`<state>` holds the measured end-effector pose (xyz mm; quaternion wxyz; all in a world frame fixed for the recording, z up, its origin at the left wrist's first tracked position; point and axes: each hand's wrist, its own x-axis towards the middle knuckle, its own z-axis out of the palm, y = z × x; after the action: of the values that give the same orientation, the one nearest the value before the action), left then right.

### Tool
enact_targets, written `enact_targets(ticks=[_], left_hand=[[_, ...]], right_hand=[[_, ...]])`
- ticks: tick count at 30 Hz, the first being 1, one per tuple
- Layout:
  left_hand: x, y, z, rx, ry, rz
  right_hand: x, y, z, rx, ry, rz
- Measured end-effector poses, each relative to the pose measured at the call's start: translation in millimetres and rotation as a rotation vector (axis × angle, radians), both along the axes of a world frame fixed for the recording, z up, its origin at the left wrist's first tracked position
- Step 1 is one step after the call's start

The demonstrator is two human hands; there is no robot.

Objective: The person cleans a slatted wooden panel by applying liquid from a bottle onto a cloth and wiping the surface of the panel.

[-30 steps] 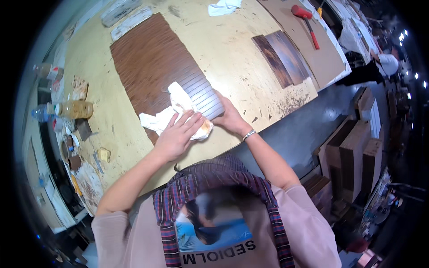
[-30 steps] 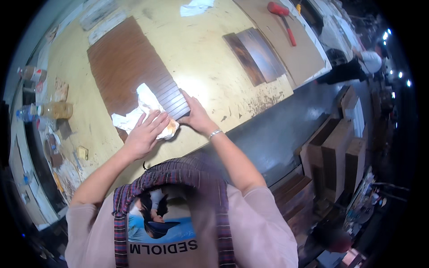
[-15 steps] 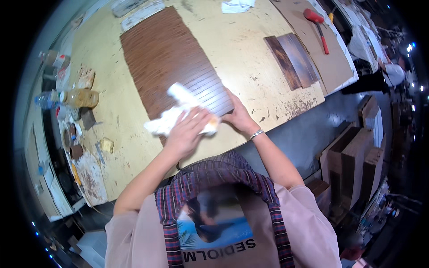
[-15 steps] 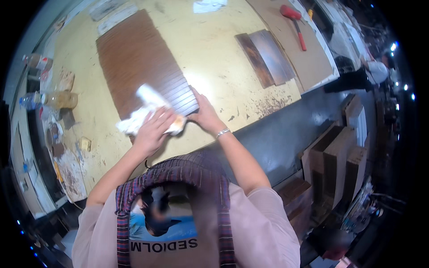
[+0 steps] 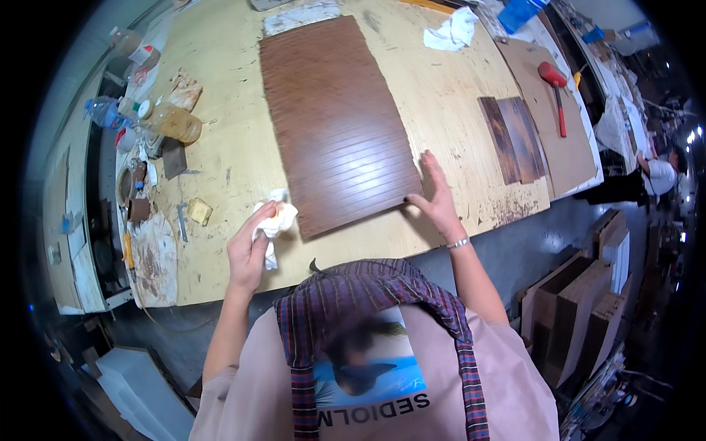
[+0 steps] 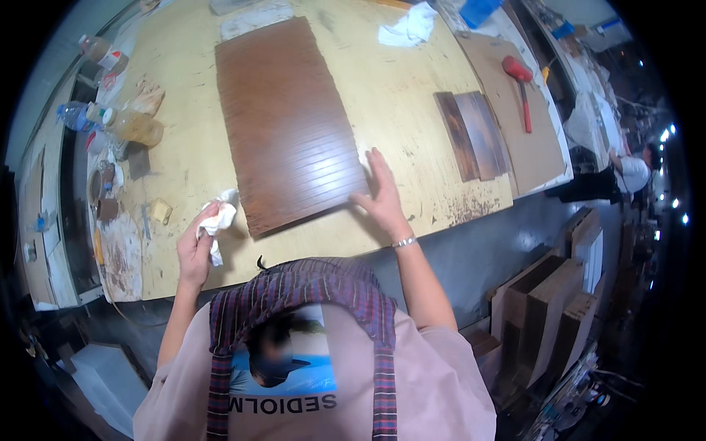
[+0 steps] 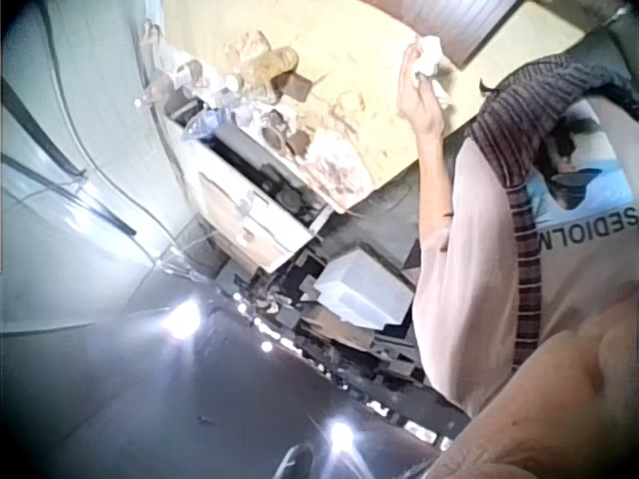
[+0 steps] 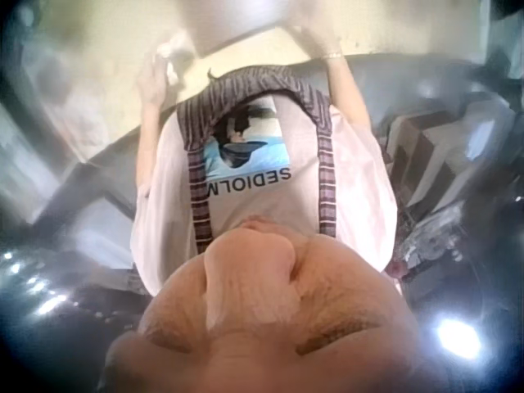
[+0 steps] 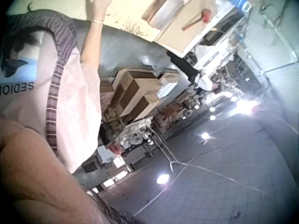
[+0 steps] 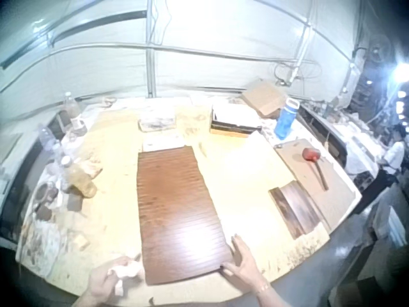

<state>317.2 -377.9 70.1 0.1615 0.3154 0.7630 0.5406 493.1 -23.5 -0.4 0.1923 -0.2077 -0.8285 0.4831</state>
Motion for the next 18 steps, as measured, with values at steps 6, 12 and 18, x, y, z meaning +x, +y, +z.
enact_targets(ticks=[6, 12, 18], left_hand=[[-2.3, -13.2, -6.8, 0.386, -0.429, 0.200], [1.1, -35.4, -19.3, 0.439, -0.503, 0.298], [19.5, -58.7, -32.6, 0.429, -0.466, 0.430]], right_hand=[[-70.8, -21.7, 37.6, 0.337, 0.089, -0.039], [-187.2, -72.4, 36.6, 0.501, 0.203, 0.257], [-234.9, -84.8, 9.3, 0.504, 0.152, 0.408]])
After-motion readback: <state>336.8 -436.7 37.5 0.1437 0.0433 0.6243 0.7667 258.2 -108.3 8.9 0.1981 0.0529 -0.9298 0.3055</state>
